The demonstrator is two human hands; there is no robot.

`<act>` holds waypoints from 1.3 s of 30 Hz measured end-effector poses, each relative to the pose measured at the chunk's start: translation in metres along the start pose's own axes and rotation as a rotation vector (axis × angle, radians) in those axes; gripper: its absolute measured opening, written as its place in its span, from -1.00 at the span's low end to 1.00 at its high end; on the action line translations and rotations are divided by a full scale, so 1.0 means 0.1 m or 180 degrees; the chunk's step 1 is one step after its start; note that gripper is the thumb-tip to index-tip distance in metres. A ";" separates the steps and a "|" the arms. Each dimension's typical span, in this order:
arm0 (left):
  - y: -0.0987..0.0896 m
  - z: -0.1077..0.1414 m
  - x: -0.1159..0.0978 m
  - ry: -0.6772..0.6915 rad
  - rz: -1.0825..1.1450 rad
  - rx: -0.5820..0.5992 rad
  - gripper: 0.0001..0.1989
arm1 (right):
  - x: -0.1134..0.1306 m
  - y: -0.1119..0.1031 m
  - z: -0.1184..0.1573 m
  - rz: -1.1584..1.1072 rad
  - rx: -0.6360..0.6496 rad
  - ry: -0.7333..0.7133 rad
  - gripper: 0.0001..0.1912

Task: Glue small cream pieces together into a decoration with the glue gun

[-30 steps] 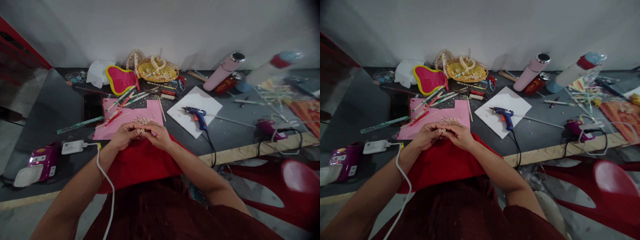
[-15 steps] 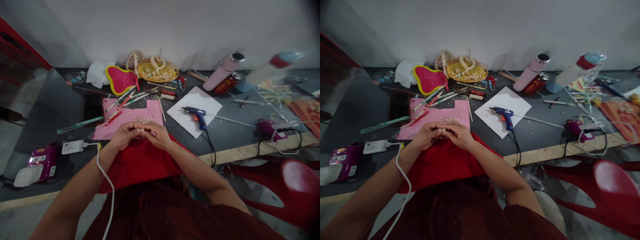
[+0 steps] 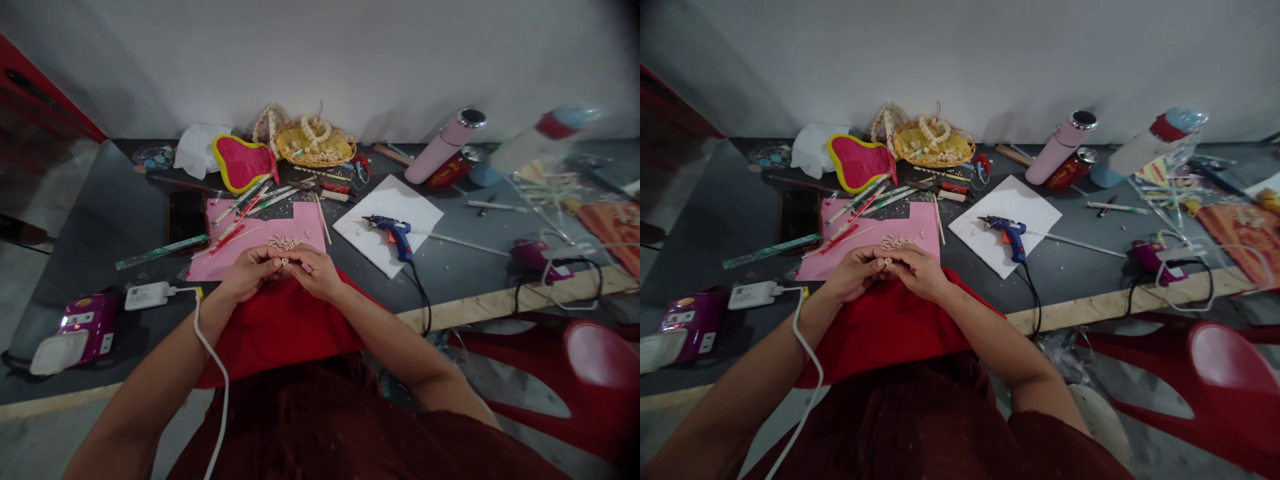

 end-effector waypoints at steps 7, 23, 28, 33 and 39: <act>-0.03 0.00 0.04 -0.0033 0.0051 -0.0012 -0.77 | 0.01 0.00 0.00 0.0017 -0.0009 -0.0039 -0.76; -0.04 0.01 0.04 -0.0029 0.0028 -0.0020 -0.76 | 0.01 0.00 0.00 0.0094 0.0034 0.0020 -0.75; -0.02 0.01 0.03 -0.0001 0.0049 0.0025 -0.77 | 0.03 -0.01 0.00 -0.0019 0.0008 -0.0078 -0.76; -0.04 0.01 0.03 -0.0008 0.0023 0.0006 -0.76 | 0.02 -0.01 0.00 -0.0026 0.0025 -0.0028 -0.76; -0.03 0.01 0.03 0.0002 0.0019 0.0039 -0.77 | 0.01 -0.01 0.00 -0.0057 0.0040 -0.0070 -0.75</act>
Point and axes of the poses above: each hand's wrist, its own z-axis away from the middle knuckle, its own y-axis out of the palm, x = y × z, the point moved 7 cm from there along -z, towards the middle knuckle, and after that the axes turned 13 degrees about y, right-handed, at the moved point
